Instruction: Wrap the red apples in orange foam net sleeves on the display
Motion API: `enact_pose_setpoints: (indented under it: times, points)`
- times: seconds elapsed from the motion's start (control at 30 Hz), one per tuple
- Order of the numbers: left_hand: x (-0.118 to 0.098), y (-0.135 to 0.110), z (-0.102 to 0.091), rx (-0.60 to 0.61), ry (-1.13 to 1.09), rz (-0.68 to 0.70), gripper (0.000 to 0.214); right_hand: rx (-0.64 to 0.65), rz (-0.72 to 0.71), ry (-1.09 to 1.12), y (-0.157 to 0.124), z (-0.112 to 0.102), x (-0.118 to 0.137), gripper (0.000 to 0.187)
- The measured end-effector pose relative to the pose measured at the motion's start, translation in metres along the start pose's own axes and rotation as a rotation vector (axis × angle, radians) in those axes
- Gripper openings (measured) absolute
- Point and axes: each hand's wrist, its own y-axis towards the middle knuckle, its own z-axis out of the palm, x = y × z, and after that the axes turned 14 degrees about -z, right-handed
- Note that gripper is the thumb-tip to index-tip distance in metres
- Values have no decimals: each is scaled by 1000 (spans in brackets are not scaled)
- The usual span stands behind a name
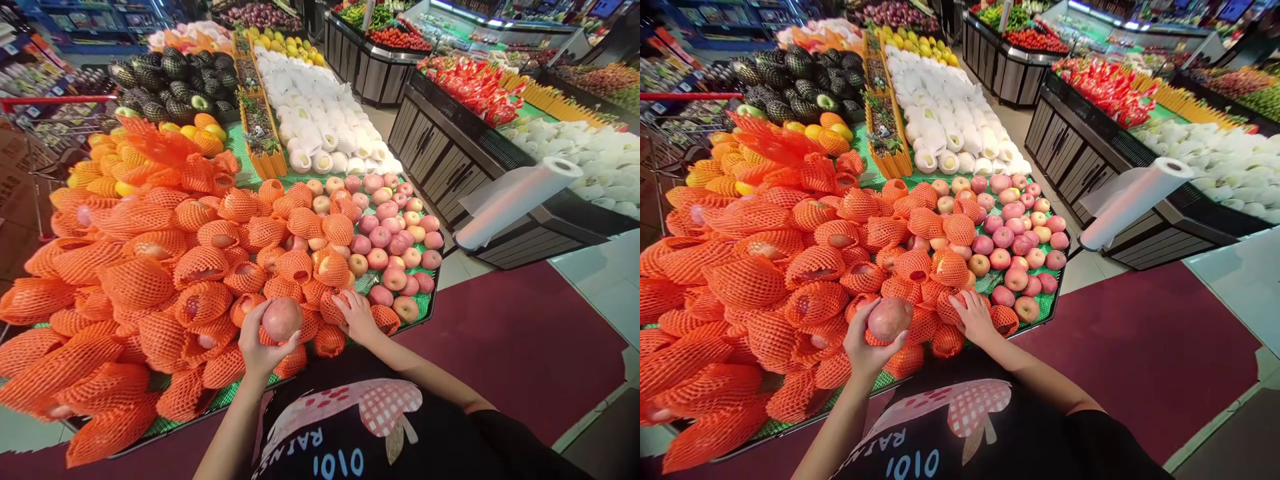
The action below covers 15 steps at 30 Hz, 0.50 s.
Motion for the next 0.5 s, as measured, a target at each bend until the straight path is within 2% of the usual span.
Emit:
enact_pose_setpoints:
  times: [0.1,0.23,0.3,0.4,0.47,0.5]
  points:
    - [1,-3,1,14,-18,-48,69,101,-11,44,4,-5,10,81]
    - [-1,-7,3,32,-83,-94,75,152,-103,191,1,-32,11,87]
    - [-4,-10,5,59,-122,-97,73,93,-112,265,-2,-45,11,88]
    - [-10,-12,10,123,-179,-67,68,-136,-43,434,-4,-55,17,64]
    - [-17,-12,15,183,-203,-10,69,-210,13,700,-2,-56,24,59]
    - [-20,-12,18,223,-206,32,70,-211,36,879,0,-54,28,67]
